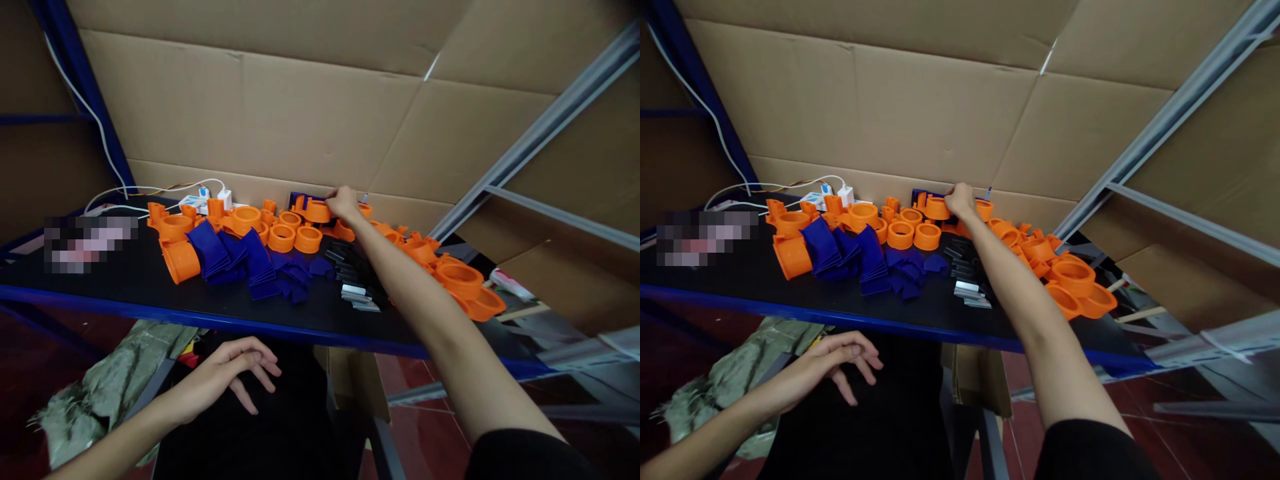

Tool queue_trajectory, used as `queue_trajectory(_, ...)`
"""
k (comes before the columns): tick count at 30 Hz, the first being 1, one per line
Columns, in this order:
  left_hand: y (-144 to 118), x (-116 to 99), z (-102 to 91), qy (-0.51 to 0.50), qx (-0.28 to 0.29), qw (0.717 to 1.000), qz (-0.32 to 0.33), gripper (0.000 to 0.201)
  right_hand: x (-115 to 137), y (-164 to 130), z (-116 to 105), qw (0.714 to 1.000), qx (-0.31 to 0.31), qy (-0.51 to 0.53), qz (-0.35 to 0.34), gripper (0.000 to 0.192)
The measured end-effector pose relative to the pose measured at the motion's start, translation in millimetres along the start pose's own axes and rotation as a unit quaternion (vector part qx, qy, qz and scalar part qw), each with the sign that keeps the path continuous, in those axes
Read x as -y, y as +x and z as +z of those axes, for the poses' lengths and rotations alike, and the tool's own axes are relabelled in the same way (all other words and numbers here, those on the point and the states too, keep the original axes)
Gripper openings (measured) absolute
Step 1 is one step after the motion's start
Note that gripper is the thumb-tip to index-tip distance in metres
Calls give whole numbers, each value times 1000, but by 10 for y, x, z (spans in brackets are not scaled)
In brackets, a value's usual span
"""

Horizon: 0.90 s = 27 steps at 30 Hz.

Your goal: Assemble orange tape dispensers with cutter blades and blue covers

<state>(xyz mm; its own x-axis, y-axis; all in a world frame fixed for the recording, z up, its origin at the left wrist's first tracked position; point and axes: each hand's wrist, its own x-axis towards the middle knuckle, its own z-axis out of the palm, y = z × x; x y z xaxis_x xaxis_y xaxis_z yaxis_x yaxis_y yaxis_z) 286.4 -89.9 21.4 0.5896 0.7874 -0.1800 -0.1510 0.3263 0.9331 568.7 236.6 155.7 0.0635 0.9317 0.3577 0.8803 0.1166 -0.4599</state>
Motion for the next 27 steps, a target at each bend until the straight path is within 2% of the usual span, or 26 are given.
queue_trajectory(5, 3, 16, 5, 6, 4, 1000, -10, 31, 120, -56, 134, 999, 1, -42, -34, 36)
queue_trajectory(11, 0, 8, 2, 10, 3, 1000, -9, 30, 187, -356, 22, 988, -3, -105, -112, 37)
queue_trajectory(14, 2, 12, 6, 14, 2, 1000, -9, 29, 164, -634, -18, 977, 37, -139, -158, 35)
queue_trajectory(18, 7, 31, 23, 19, 0, 1000, -11, 29, 132, -886, 38, 957, 130, -173, -195, 24)
queue_trajectory(22, 7, 35, 14, 19, 6, 1000, -11, 29, 142, -855, 26, 944, 172, -172, -221, 12)
queue_trajectory(27, -2, -1, 16, 21, -3, 1000, -5, 28, 194, -671, -186, 950, 139, -131, -249, 25)
